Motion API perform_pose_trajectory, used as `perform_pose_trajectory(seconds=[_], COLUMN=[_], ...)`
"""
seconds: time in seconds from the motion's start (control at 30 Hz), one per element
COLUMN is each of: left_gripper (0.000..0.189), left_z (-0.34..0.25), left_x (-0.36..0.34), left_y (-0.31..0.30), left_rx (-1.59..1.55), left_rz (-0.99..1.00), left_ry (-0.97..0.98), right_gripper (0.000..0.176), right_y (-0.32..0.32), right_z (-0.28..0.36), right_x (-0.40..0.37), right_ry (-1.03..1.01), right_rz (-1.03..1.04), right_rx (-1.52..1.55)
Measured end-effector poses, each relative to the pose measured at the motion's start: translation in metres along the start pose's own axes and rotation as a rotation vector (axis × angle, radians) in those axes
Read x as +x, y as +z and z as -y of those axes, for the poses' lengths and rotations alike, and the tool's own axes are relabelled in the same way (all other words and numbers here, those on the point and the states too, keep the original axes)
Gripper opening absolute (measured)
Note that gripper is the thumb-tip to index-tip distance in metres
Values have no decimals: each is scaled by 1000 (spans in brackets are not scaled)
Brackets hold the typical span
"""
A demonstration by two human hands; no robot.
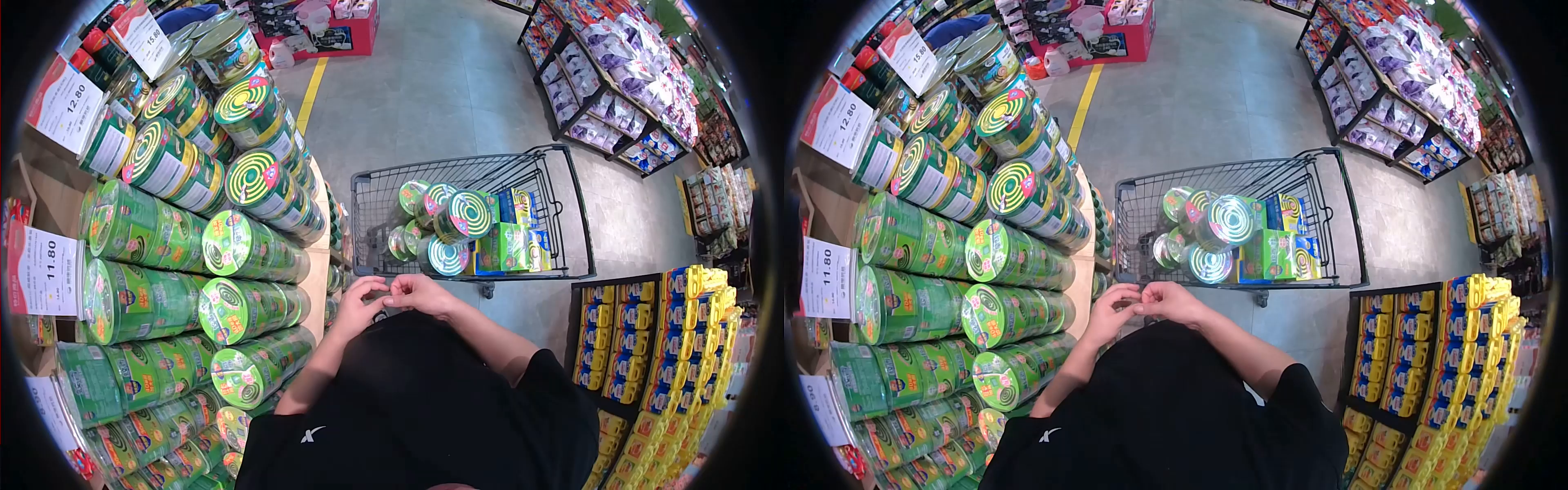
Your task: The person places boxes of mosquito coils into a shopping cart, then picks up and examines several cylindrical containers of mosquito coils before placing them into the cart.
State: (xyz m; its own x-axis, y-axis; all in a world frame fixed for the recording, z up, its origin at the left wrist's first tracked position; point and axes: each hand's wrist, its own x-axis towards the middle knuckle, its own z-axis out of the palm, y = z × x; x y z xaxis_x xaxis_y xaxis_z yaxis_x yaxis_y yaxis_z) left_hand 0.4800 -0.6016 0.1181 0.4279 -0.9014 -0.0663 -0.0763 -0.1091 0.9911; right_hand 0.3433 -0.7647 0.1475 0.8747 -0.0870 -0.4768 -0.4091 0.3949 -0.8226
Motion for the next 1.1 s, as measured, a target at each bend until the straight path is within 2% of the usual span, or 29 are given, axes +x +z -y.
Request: perform_pose_trajectory(seconds=[0.23, 0.37, 0.47, 0.5, 0.57, 0.67, 0.77, 0.83, 0.87, 0.9, 0.97, 1.07, 1.1], left_gripper=[31, 37, 40, 41, 40, 38, 35, 32, 32, 32, 39, 47, 49], left_z=[18, 18, 25, 9, 15, 3, -3, 3, 3, 2, 1, 11, 13], left_x=[-9, -8, -6, -5, -3, 7, 17, 26, 30, 35, 49, 79, 92], left_y=[4, 2, 4, 1, 10, 6, -3, -2, -2, -3, 1, 17, 26], left_rx=[-375, -179, -176, -179, -245, -380, -395, -577, -595, -610, -594, -605, -568], left_rz=[93, 64, 56, 52, -1, -92, -205, -267, -273, -275, -259, -127, -77], left_ry=[-197, -137, -186, -198, -182, -227, -253, -180, -209, -236, -311, -423, -468], right_gripper=[24, 23, 21, 21, 20, 18, 14, 5, 21, 38, 50, 54, 56], right_y=[6, 4, -4, -8, -22, -57, -126, -165, -190, -212, -264, -295, -308], right_z=[1, 1, 11, 14, 20, 47, 68, 92, 95, 94, 83, 72, 62], right_x=[-1, 3, 12, 17, 22, 28, 37, 37, 39, 41, 45, 45, 49], right_ry=[61, 74, 152, 149, 143, 83, -37, -97, -107, -114, -219, -71, 20], right_rz=[-20, -23, 38, 75, 128, 63, -200, -310, -449, -505, -582, -565, -556], right_rx=[19, -21, -9, -12, -7, 39, -153, -263, -460, -489, -930, -1440, -1407])
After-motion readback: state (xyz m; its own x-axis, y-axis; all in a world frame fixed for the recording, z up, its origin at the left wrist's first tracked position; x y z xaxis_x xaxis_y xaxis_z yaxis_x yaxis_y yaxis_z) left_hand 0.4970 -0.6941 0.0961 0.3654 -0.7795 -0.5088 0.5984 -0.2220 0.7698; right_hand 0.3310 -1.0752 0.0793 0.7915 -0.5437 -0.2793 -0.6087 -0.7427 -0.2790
